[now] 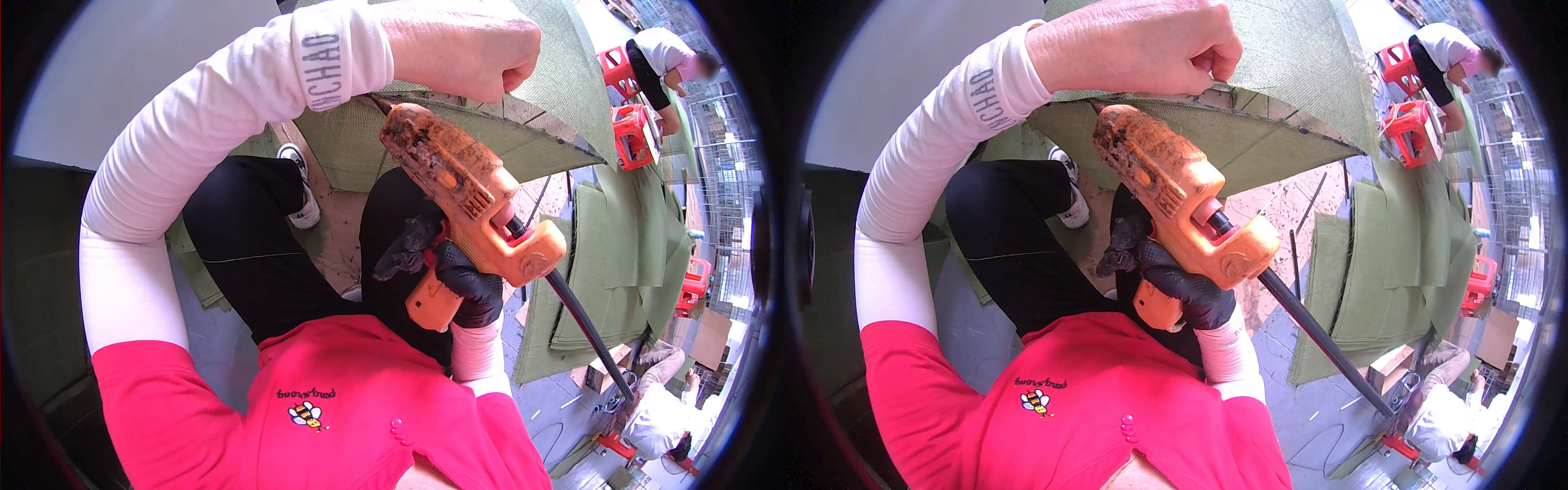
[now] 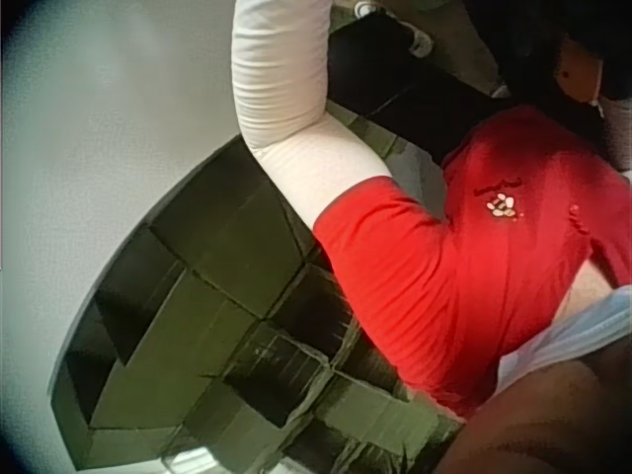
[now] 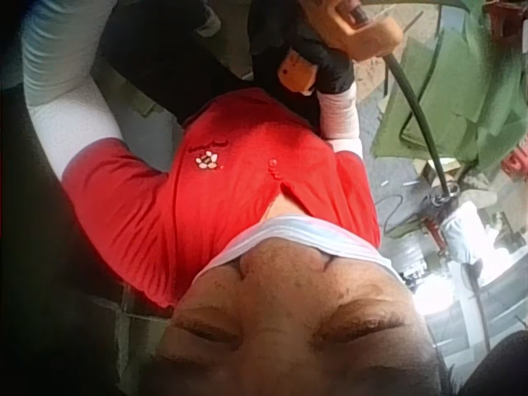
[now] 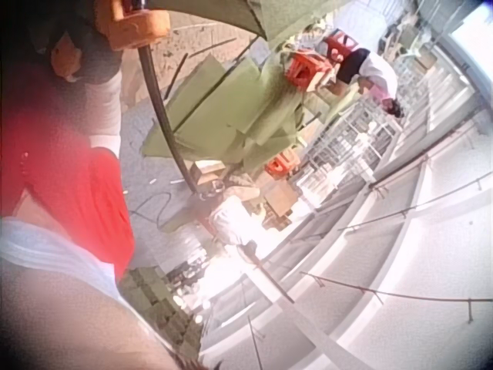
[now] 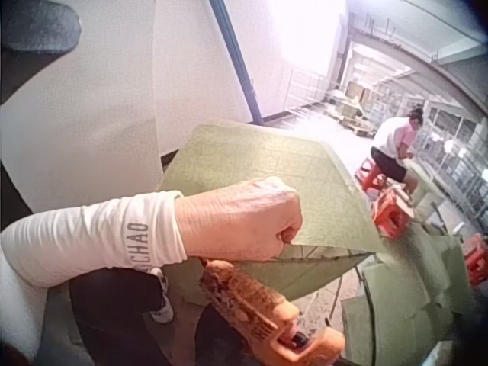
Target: Applying hot glue to green foam padding and attaching it to a metal structure.
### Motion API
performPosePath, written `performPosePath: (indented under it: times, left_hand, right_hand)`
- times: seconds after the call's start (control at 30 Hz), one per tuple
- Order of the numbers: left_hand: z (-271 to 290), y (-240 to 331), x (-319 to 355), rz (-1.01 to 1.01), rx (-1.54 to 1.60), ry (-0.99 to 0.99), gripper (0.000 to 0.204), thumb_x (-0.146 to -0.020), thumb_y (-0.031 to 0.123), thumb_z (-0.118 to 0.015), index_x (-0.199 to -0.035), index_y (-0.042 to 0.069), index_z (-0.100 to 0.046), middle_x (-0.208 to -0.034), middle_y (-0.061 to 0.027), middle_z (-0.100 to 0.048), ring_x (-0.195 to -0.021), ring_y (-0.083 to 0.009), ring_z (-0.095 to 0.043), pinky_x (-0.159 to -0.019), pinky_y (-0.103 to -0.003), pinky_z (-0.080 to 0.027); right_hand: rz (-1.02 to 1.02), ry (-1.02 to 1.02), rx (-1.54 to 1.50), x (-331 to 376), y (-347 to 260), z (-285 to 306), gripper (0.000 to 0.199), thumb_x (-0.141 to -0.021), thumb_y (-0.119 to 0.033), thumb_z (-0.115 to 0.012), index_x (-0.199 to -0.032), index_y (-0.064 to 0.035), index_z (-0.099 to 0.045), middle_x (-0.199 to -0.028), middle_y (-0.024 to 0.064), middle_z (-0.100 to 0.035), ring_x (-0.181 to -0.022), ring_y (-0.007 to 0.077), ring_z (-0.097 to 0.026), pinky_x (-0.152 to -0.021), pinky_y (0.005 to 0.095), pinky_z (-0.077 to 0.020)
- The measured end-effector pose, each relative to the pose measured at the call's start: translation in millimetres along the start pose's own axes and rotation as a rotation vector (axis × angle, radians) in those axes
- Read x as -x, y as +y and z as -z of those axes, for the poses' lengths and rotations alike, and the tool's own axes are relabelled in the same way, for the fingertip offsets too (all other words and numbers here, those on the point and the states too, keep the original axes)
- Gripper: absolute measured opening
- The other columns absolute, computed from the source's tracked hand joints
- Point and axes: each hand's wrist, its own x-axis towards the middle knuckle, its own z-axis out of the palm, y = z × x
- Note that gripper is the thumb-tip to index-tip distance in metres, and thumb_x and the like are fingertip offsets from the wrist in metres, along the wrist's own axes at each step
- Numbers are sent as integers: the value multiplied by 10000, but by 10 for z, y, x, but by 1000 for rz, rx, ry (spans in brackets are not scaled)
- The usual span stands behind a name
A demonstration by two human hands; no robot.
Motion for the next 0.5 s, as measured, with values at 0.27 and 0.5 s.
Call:
performPosePath:
  times: [0.27, 0.5]
  left_hand:
    - [-6, -6, 8, -5, 7, -1, 128, -689, 6, -603, -742, -63, -698, -699, -270, -641, -688, -362, -687, -655, -394, -528]
    - [-2, 3, -15, -5, 14, -9, 124, -689, 11, -609, -734, -64, -697, -683, -271, -633, -664, -359, -684, -642, -395, -526]
  right_hand:
    - [-120, 90, 68, 44, 52, 118, 465, -834, -7, -757, -1268, 3, -589, -1117, 59, -664, -979, 139, -635, -880, 290, -535]
    - [-174, 131, 69, 48, -9, 48, 450, -834, -1, -757, -1254, -2, -596, -1125, 72, -661, -992, 144, -640, -881, 288, -541]
